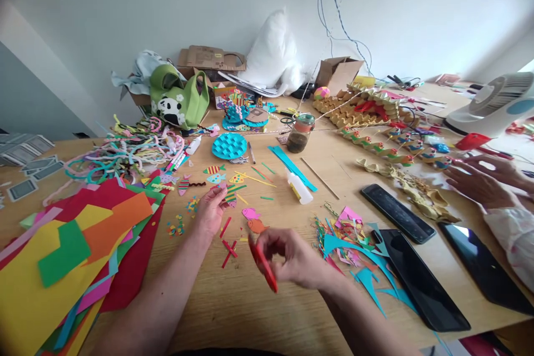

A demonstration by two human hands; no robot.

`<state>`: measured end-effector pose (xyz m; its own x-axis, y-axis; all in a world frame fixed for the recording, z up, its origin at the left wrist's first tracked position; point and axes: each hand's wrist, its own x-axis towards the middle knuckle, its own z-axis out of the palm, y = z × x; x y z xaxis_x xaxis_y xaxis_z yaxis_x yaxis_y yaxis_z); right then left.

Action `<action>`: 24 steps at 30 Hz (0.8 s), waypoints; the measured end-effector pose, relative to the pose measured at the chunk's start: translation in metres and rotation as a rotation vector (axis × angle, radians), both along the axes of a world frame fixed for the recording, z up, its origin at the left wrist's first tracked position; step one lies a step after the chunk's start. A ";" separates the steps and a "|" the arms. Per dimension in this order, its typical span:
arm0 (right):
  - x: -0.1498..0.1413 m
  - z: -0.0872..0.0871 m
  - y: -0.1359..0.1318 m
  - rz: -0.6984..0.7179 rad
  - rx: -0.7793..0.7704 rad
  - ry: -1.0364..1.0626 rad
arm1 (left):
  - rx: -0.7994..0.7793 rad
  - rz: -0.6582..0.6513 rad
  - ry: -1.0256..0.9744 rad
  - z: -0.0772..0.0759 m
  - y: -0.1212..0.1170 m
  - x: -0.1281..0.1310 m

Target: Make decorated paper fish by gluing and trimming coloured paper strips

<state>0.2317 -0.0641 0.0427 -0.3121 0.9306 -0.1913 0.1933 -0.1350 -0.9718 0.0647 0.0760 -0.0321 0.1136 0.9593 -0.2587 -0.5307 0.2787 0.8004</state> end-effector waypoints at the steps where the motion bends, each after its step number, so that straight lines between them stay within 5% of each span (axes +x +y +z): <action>1: 0.002 0.002 0.010 -0.078 0.031 0.111 | 0.015 0.019 0.011 -0.002 0.001 0.000; 4: -0.002 -0.002 0.041 -0.413 0.204 0.402 | 0.116 0.094 0.057 -0.005 0.002 0.002; 8: -0.024 -0.026 0.067 -0.711 0.174 0.695 | 0.324 0.154 0.217 -0.005 -0.001 0.002; 12: -0.041 -0.049 0.069 -0.688 -0.034 0.671 | 0.568 0.155 0.411 -0.001 -0.009 0.001; 17: -0.041 -0.049 0.067 -0.708 -0.185 0.737 | 0.911 0.137 0.772 0.006 -0.018 0.001; 24: -0.029 -0.052 0.070 -0.710 -0.125 0.796 | 1.266 0.038 0.963 0.006 -0.025 0.006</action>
<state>0.2025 0.0060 -0.0091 0.2155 0.9361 -0.2779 -0.6514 -0.0741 -0.7551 0.0706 0.0514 -0.0265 0.3579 0.5999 0.7156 0.2986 -0.7996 0.5210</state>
